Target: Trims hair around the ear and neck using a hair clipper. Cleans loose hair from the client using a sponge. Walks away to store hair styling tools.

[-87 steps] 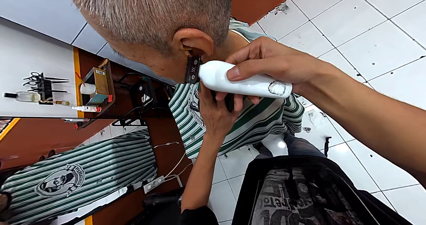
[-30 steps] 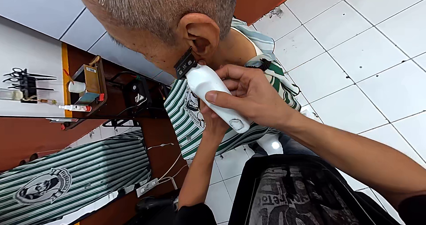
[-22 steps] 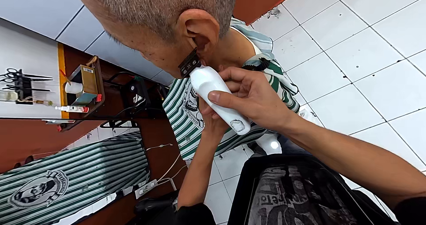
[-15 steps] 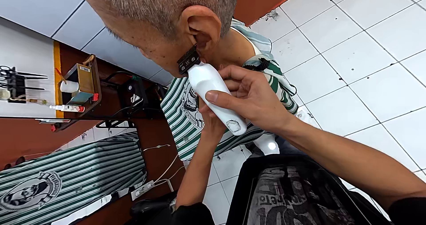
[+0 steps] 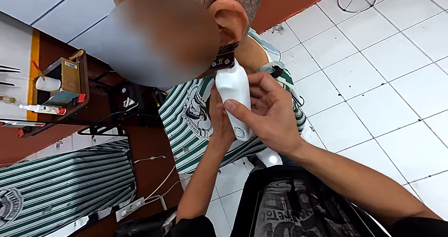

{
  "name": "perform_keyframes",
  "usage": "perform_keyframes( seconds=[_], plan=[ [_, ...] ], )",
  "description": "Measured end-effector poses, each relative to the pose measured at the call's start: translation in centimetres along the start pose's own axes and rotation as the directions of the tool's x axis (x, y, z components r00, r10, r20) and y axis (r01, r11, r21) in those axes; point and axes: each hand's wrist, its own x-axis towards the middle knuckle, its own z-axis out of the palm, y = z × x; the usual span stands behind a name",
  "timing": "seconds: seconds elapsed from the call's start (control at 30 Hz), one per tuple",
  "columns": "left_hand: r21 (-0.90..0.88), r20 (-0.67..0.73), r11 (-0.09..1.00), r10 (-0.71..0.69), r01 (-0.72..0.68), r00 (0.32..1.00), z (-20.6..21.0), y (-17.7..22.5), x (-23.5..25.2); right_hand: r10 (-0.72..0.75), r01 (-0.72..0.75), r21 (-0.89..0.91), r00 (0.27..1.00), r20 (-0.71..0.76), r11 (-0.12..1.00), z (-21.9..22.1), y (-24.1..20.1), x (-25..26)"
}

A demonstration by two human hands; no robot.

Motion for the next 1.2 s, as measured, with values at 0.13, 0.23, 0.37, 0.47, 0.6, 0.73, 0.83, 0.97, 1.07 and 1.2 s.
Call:
perform_keyframes(
  seconds=[0.13,0.23,0.37,0.47,0.6,0.73,0.83,0.97,1.07,1.2],
  plan=[
    [0.057,-0.025,0.996,0.069,-0.067,0.997,0.4,-0.8,0.3,-0.035,0.035,-0.02,0.999,-0.012,0.999,0.2,0.1,0.2],
    [0.108,-0.019,0.989,0.107,-0.104,0.994,0.6,-1.2,0.4,-0.02,0.02,-0.016,1.0,-0.023,1.0,0.3,0.1,0.5],
    [0.118,-0.05,0.984,0.143,-0.136,0.988,1.0,-1.7,0.5,-0.021,0.02,-0.037,0.999,-0.031,0.999,0.1,0.4,0.2],
    [0.127,-0.056,0.983,0.137,-0.129,0.989,1.0,-1.6,0.5,-0.035,0.033,-0.034,0.999,-0.031,0.999,0.1,0.2,0.3],
    [0.14,-0.061,0.982,0.138,-0.129,0.989,1.1,-1.8,0.6,-0.035,0.034,-0.038,0.999,-0.019,0.999,0.1,0.0,0.8],
    [0.18,-0.091,0.971,0.175,-0.156,0.98,1.2,-1.8,1.0,-0.012,0.011,-0.051,1.0,-0.019,0.999,-0.1,0.2,0.4],
    [0.211,-0.132,0.944,0.285,-0.254,0.949,0.7,-1.8,1.2,0.008,-0.008,-0.011,1.0,0.023,1.0,-1.2,-0.1,-1.6],
    [0.151,-0.172,0.972,0.204,-0.179,0.964,-1.9,-1.0,-1.1,0.124,-0.199,0.344,0.966,0.228,0.918,-5.3,-0.2,-5.9],
    [0.031,-0.19,0.998,0.067,-0.062,0.98,-4.9,0.4,-3.4,0.257,-0.413,0.497,0.9,0.352,0.763,-8.3,0.5,-8.7],
    [0.169,-0.253,0.975,0.184,-0.144,0.95,-8.0,2.6,-4.8,0.313,-0.445,0.531,0.893,0.322,0.722,-11.0,1.7,-11.1]
  ],
)
